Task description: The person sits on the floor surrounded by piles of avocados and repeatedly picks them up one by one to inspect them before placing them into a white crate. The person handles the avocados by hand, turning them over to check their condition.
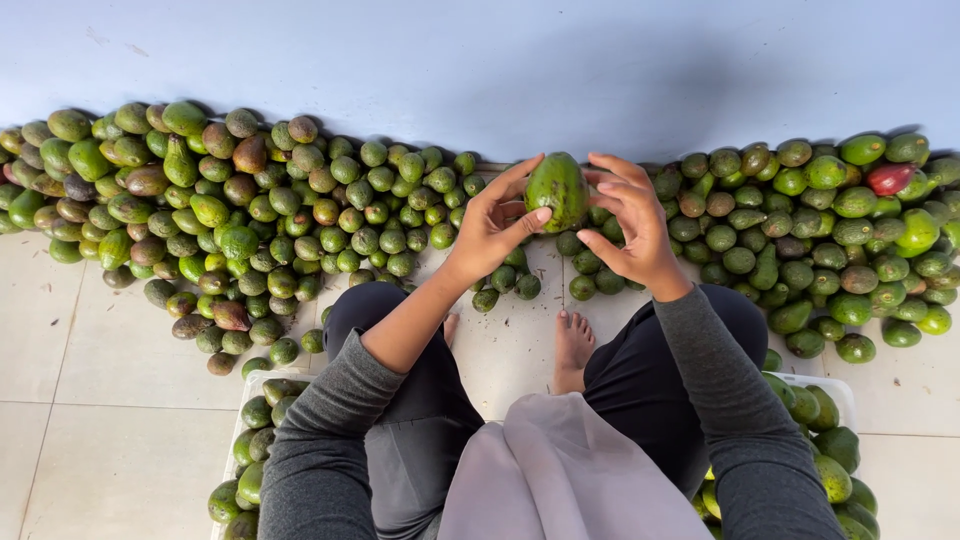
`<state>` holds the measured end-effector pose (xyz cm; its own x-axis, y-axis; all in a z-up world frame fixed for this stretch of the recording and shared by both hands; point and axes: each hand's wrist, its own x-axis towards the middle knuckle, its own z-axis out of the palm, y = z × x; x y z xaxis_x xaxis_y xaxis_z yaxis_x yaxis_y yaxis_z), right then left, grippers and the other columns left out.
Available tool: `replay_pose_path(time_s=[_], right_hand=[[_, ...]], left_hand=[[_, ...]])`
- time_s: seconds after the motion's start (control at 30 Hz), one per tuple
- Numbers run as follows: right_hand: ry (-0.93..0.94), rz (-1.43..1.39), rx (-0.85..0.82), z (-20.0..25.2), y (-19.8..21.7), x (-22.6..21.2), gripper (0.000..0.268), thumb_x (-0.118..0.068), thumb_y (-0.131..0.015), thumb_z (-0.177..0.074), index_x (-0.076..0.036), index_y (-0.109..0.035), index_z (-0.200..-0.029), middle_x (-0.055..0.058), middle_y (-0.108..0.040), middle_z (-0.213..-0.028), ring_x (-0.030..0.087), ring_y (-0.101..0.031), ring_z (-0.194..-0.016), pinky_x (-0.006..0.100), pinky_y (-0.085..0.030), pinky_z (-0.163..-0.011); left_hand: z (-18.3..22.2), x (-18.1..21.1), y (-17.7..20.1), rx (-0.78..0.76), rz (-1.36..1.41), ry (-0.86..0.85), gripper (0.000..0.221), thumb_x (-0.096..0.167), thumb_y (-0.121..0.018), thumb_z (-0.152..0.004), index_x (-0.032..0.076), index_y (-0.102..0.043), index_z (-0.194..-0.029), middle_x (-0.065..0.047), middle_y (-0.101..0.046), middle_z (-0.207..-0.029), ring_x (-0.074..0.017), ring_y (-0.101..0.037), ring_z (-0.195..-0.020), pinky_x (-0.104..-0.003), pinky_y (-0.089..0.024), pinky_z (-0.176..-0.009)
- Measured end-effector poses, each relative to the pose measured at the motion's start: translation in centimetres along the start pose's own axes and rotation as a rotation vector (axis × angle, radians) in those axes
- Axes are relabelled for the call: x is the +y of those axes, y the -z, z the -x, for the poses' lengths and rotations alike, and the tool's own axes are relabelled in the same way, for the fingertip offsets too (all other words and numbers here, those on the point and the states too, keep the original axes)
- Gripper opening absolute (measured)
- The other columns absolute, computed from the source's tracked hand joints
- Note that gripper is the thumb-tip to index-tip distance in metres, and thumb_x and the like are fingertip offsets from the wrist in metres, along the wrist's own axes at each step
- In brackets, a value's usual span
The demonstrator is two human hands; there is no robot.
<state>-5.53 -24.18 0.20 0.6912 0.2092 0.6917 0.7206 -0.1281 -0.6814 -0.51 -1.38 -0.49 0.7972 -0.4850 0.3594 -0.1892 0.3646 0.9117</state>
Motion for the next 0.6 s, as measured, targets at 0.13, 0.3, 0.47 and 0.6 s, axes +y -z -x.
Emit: replay_pose_path(time_s=[0.13, 0.3, 0.47, 0.6], right_hand=[[0.067, 0.122, -0.071, -0.7, -1.0, -0.8, 0.054, 0.011, -0.071, -0.094, -0.007, -0.056, -0.142, 0.021, -0.031, -0.17, 0.042, -0.028, -0.159, 0.064, -0.03, -0.124], [0.031, 0.166, -0.061, -0.1, -0.5, -0.5, 0.049, 0.014, -0.073, -0.091, -0.002, -0.065, -0.137, 0.024, -0.035, -0.168, 0.044, -0.033, -0.157, 0.063, -0.037, -0.121], [-0.071, -0.194, -0.024, -0.2, -0.2, -0.8, 0.066, 0.002, -0.078, -0.092, 0.004, -0.046, -0.15, 0.026, -0.03, -0.162, 0.04, -0.06, -0.132, 0.046, -0.065, -0.097], [-0.115, -0.305, 0.001, 1.3, 0.3, 1.7, 0.064, -0.012, -0.074, -0.096, 0.007, -0.042, -0.148, 0.026, -0.037, -0.15, 0.046, -0.067, -0.119, 0.051, -0.068, -0.091]], left_hand=[[0.7, -4.6, 1.1, -0.008, -0.031, 0.0, 0.063, 0.01, -0.074, -0.107, 0.017, -0.047, -0.164, -0.025, -0.064, -0.141, -0.0286, -0.071, -0.116, -0.044, -0.069, -0.09], [0.7, -2.7, 1.2, -0.094, -0.058, 0.01, 0.061, 0.009, -0.069, -0.11, 0.017, -0.045, -0.165, -0.028, -0.061, -0.146, -0.0347, -0.066, -0.126, -0.049, -0.066, -0.094], [0.3, 2.9, -0.5, -0.172, -0.191, -0.115, 0.08, 0.011, -0.086, -0.1, 0.017, -0.042, -0.167, -0.016, -0.041, -0.168, -0.0541, -0.035, -0.152, -0.079, -0.045, -0.113], [0.3, 3.4, -0.7, -0.181, -0.262, -0.156, 0.081, 0.013, -0.089, -0.097, 0.019, -0.045, -0.166, -0.013, -0.043, -0.168, -0.0519, -0.037, -0.153, -0.079, -0.044, -0.112]])
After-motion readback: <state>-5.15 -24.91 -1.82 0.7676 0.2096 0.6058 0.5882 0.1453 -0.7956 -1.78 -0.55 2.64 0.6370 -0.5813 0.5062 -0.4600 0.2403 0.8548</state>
